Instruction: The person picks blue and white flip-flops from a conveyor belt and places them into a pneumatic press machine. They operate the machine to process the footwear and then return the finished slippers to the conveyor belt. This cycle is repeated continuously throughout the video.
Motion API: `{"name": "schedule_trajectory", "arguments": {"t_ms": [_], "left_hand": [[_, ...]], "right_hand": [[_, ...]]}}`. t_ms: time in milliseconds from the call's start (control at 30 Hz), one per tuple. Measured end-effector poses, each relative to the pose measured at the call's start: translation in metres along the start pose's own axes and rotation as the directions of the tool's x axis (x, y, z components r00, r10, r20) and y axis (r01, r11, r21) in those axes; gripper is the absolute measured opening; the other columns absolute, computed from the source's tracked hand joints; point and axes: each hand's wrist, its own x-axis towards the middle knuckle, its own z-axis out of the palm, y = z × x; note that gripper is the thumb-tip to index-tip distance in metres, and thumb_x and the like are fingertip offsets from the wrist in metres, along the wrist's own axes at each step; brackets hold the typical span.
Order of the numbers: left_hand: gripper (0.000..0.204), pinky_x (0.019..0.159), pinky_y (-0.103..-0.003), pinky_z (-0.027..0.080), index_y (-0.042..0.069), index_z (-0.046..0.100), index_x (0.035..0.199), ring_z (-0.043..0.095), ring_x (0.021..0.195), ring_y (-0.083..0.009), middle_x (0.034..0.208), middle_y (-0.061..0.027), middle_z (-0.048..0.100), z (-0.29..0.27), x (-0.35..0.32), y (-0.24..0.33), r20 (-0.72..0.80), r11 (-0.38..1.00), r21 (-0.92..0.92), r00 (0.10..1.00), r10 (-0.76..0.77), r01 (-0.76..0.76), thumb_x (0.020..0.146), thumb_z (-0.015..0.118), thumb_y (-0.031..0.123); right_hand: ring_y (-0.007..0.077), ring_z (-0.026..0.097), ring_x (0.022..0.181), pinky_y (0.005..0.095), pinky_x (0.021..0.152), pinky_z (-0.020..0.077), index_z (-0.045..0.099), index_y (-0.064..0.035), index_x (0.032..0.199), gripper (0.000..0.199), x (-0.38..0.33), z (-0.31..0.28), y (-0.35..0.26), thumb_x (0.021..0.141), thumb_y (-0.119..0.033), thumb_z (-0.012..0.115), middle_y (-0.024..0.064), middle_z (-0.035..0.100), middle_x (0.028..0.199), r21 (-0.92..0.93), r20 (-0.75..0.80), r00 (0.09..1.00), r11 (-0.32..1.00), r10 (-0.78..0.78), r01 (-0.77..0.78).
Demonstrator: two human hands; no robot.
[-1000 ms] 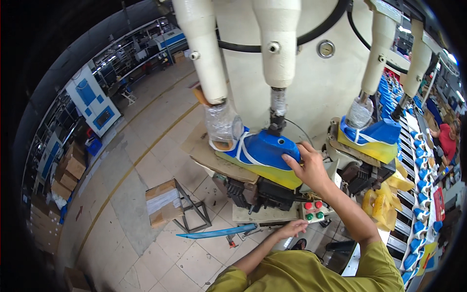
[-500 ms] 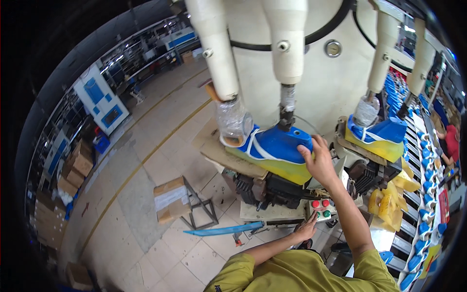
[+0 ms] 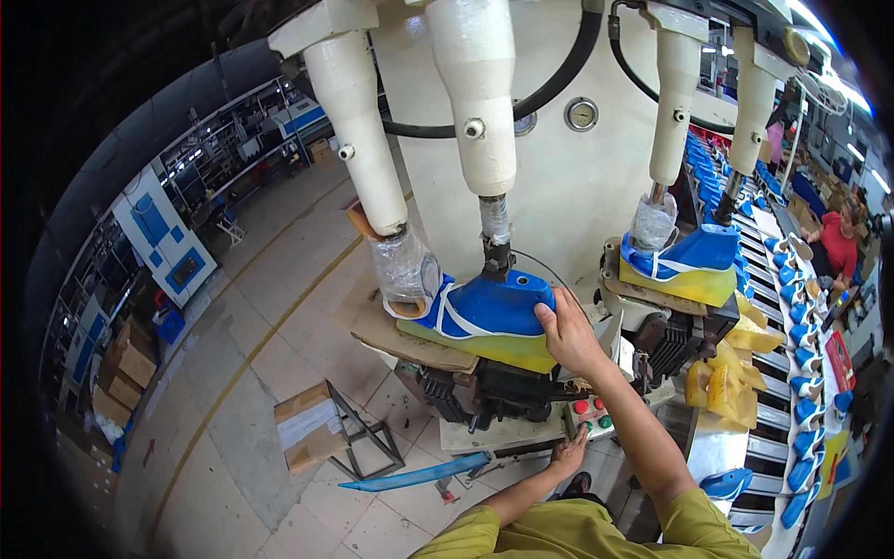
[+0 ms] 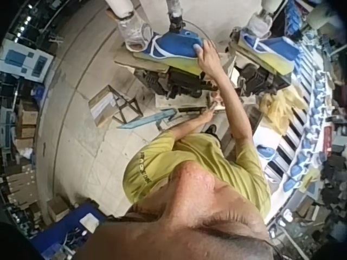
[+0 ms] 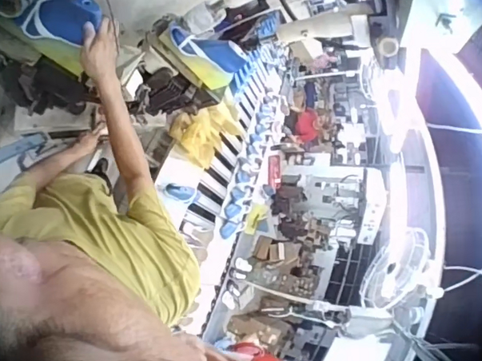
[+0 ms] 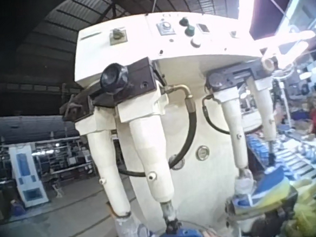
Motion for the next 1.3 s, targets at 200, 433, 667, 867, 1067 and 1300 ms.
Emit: {"name": "schedule_trajectory", "arguments": {"t_ms": [200, 433, 667, 867, 1067, 1300], "left_hand": [[0.062, 0.073, -0.043, 0.057, 0.0, 0.028, 0.151, 0.072, 0.086, -0.0296, 0.16, -0.0168, 0.025, 0.021, 0.023, 0.014, -0.059, 0.994, 0.046, 0.993, -0.101, 0.103, 0.091, 0.043, 0.009], [0.068, 0.092, -0.052, 0.052, 0.003, 0.031, 0.15, 0.062, 0.108, -0.0469, 0.16, -0.0244, 0.016, -0.022, 0.011, 0.063, 0.083, 0.953, -0.286, 0.989, 0.127, -0.098, 0.087, 0.056, 0.016], [0.053, 0.104, -0.048, 0.044, 0.007, 0.044, 0.143, 0.047, 0.128, -0.0444, 0.153, -0.0231, 0.03, -0.008, -0.018, 0.084, -0.184, 0.747, -0.551, 0.927, 0.327, -0.373, 0.093, 0.057, 0.021], [0.04, 0.081, -0.035, 0.052, 0.0, 0.052, 0.134, 0.062, 0.099, -0.0271, 0.139, -0.0197, 0.05, -0.168, -0.001, 0.176, -0.552, 0.544, -0.593, 0.792, 0.261, -0.593, 0.096, 0.057, 0.014], [0.043, 0.078, -0.03, 0.053, -0.001, 0.051, 0.136, 0.064, 0.097, -0.0248, 0.145, -0.0228, 0.044, -0.317, 0.097, 0.244, -0.748, 0.617, -0.511, 0.663, 0.024, -0.599, 0.096, 0.058, 0.012], [0.039, 0.089, -0.048, 0.049, -0.002, 0.054, 0.124, 0.059, 0.106, -0.0437, 0.12, -0.023, 0.057, -0.302, 0.203, 0.278, -0.741, 0.859, -0.325, 0.671, 0.028, -0.395, 0.09, 0.061, 0.016]], "right_hand": [[0.0439, 0.048, 0.12, 0.049, 0.103, 0.0396, 0.053, 0.0026, 0.118, 0.04, 0.019, -0.014, -0.024, 0.101, -0.033, 0.048, 0.0246, 0.057, 0.119, -0.119, -0.008, 1.0, 0.992, -0.03, 0.029], [0.0435, 0.053, 0.114, 0.049, 0.095, 0.0448, 0.057, 0.0031, 0.113, 0.039, 0.015, -0.019, -0.022, 0.099, -0.034, 0.054, 0.0239, 0.058, 0.118, -0.128, -0.051, 0.993, 0.986, 0.103, -0.109], [0.0378, 0.063, 0.109, 0.0387, 0.094, 0.0495, 0.064, -0.0002, 0.115, 0.026, -0.07, -0.055, -0.053, 0.089, -0.002, 0.064, 0.0209, 0.063, 0.115, 0.11, -0.218, 0.967, 0.982, -0.129, 0.155], [0.0173, 0.06, 0.088, 0.0273, 0.076, 0.047, 0.064, 0.0041, 0.11, 0.017, -0.083, -0.157, 0.063, 0.095, 0.003, 0.055, 0.0116, 0.064, 0.101, 0.019, -0.601, 0.797, 0.996, -0.055, 0.084], [0.022, 0.062, 0.11, 0.033, 0.091, 0.0508, 0.054, -0.0032, 0.131, 0.038, -0.027, -0.273, 0.178, 0.094, -0.012, 0.065, 0.0136, 0.063, 0.118, 0.145, -0.716, 0.677, 0.985, 0.167, -0.09], [0.0187, 0.064, 0.098, 0.0324, 0.085, 0.052, 0.057, -0.0006, 0.123, 0.047, 0.009, -0.305, 0.28, 0.083, -0.015, 0.077, 0.0119, 0.068, 0.11, 0.202, -0.317, 0.92, 0.964, 0.232, -0.174]]}}
